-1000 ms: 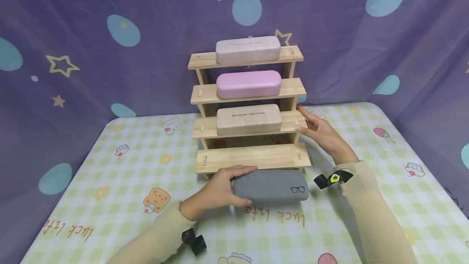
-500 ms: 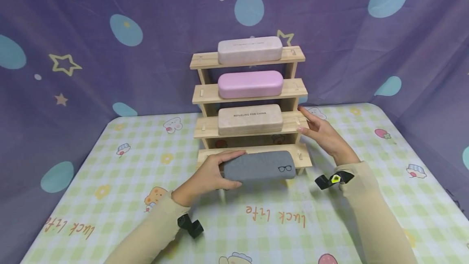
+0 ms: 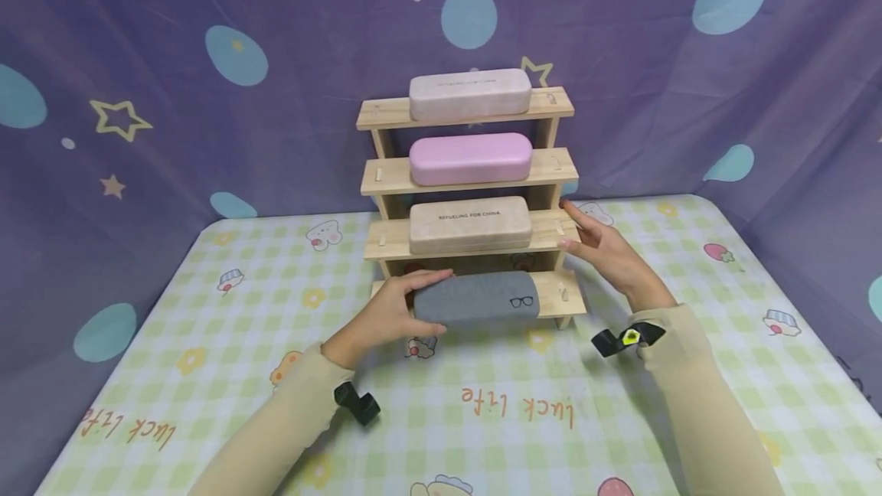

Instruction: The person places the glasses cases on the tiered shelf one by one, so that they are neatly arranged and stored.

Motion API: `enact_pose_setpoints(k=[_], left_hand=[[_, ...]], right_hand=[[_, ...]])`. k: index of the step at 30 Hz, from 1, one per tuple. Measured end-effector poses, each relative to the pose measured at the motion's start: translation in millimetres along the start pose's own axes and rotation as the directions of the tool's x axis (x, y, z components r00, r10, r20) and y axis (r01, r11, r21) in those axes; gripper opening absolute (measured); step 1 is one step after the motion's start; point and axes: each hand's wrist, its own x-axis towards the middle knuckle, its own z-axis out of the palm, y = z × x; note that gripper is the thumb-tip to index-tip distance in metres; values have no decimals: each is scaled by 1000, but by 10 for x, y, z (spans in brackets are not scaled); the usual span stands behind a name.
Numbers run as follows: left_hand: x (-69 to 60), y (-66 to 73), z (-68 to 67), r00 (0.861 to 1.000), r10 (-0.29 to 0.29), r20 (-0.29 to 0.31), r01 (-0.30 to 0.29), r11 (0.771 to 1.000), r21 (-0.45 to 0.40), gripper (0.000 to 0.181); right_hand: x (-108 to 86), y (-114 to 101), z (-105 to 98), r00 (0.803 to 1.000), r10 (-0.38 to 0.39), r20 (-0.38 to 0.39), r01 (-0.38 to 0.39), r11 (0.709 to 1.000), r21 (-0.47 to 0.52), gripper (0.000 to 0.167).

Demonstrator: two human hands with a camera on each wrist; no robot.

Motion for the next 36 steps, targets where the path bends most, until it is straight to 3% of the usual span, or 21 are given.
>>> enact_pose_setpoints(k=[9,16,30,36], left_hand=[[62,-46,-59,999,-24,23,23,1000,12,76],[115,-68,-54,999,-4,38,2,999,54,76],[178,-132,-111,994,49,102,-50,999,11,75],[152,-71,-113,995,19,98,-18,1000,-13,75]], right_hand=[[0,5,5,1000,-1,-10,1,1000,-2,71],[-12,2,5,1000,1,-11,-1,1000,-2,70],[14,14,-5,1000,-5,-12,5,1000,-2,70],[9,16,6,1000,3,-8,-3,1000,5,70]])
